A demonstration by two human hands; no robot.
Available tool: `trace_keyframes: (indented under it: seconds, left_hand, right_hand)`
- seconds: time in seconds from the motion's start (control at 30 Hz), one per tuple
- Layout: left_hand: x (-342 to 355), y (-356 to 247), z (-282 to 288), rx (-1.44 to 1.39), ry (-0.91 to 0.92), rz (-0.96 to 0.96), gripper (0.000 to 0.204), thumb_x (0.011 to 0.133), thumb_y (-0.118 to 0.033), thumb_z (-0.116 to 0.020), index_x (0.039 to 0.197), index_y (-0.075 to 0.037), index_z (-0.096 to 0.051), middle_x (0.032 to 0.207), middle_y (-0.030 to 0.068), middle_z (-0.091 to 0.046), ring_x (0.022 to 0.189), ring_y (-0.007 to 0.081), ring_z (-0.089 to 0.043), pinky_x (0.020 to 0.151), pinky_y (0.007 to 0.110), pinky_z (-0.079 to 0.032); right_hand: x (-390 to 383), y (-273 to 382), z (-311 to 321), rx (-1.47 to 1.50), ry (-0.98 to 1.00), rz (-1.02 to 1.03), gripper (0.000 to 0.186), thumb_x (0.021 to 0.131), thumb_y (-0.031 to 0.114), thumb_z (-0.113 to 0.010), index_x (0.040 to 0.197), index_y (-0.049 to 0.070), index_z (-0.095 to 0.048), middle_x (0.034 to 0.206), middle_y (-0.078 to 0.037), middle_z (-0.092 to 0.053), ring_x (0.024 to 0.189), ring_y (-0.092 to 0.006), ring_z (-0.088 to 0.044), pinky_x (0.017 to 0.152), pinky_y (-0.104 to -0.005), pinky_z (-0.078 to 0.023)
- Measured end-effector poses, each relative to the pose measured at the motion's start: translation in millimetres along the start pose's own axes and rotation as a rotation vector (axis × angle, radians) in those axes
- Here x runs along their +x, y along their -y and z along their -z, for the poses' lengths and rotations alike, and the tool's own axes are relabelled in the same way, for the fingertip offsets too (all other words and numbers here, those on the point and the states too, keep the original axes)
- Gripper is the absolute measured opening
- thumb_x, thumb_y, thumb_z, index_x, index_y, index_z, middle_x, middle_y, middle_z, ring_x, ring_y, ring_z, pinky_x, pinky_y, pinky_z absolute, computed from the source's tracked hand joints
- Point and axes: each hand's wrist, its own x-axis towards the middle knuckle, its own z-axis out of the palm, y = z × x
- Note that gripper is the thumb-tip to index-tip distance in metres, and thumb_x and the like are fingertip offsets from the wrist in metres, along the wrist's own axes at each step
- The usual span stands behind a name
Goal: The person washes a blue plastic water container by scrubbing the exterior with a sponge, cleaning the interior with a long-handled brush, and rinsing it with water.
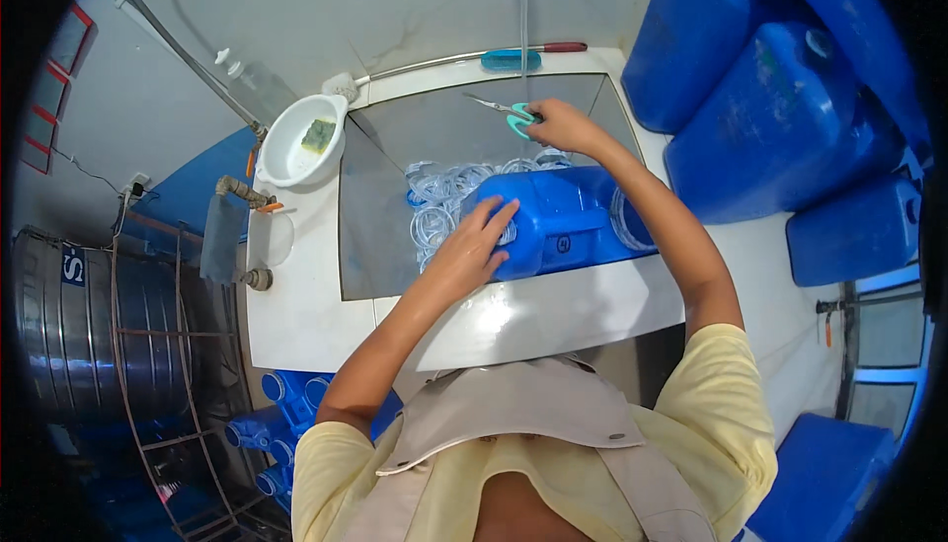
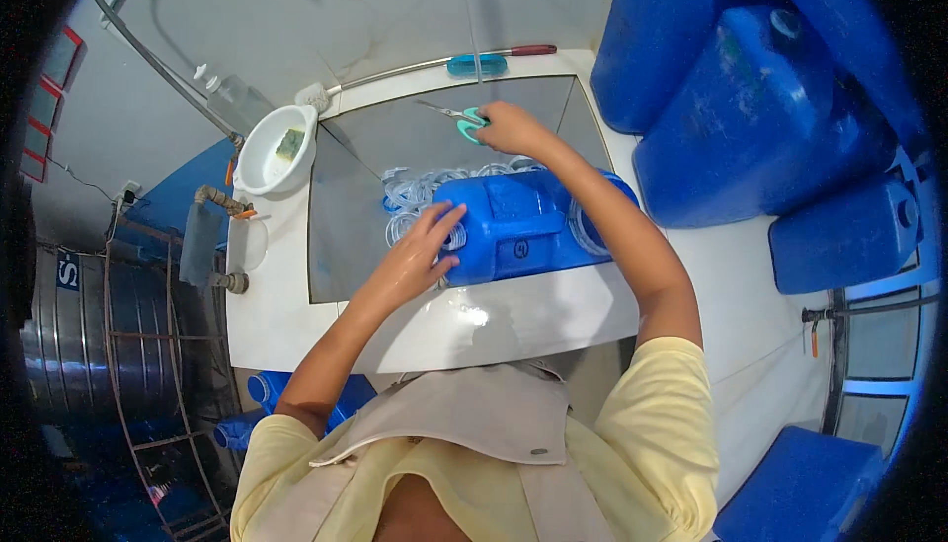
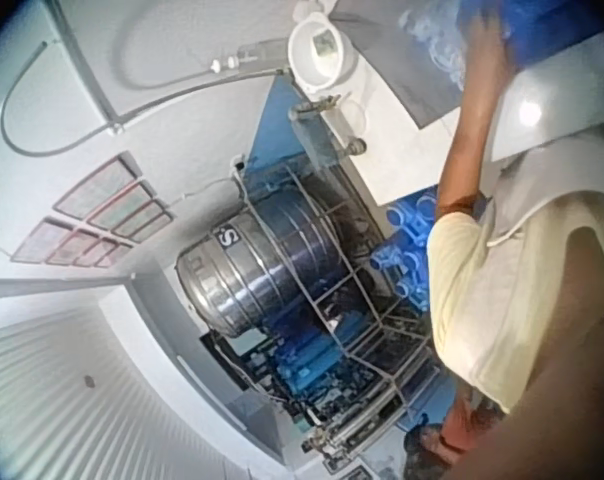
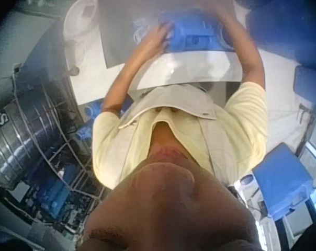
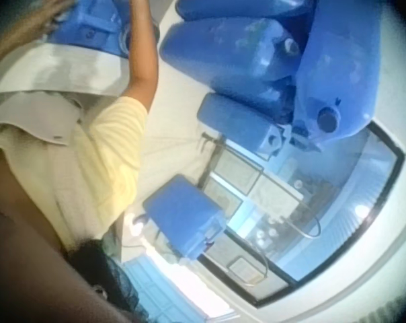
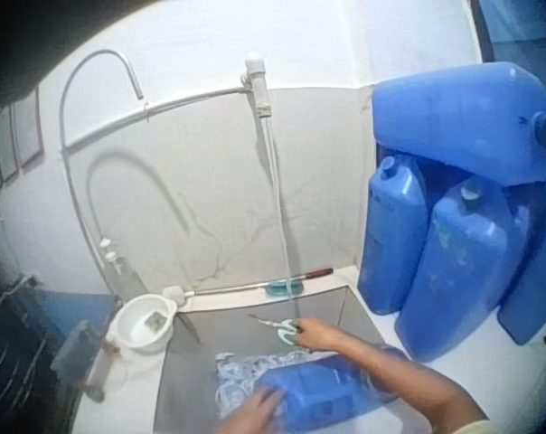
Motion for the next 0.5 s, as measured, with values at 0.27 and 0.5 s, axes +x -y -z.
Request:
trace_keyframes:
  seconds: [0.27, 0.5]
  left_hand:
    - [2.8, 7.4, -8.6, 0.084, 0.224, 0.657, 0.039, 0.08, -0.033, -0.065, 0.073, 0.004, -0.057, 0.058, 0.0146, -0.057, 0.05, 0.0283, -0.058, 0.049, 0.036, -0.047]
    - [-16.5, 21.9, -6.4, -0.397, 0.005, 0.754, 0.037, 0.083, -0.031, -0.062, 0.088, 0.005, -0.054, 0.059, 0.0128, -0.057, 0.047, 0.0196, -0.058, 0.043, 0.034, -0.044]
  right_hand:
    - [-63.9, 43.3, -17.5, 0.274, -0.169, -0.062, 0.026, 0.077, 0.022, -0.062, 0.081, -0.003, -0.058, 0.064, -0.011, -0.059, 0.052, -0.0174, -0.058, 0.05, -0.0307, -0.045]
    - [-83.4, 50.6, -38.6, 0.368, -0.202, -0.096, 0.025, 0.079, 0.022, -0.062, 0.086, -0.001, -0.058, 0.063, -0.008, -0.058, 0.054, -0.0133, -0.057, 0.049, -0.028, -0.045]
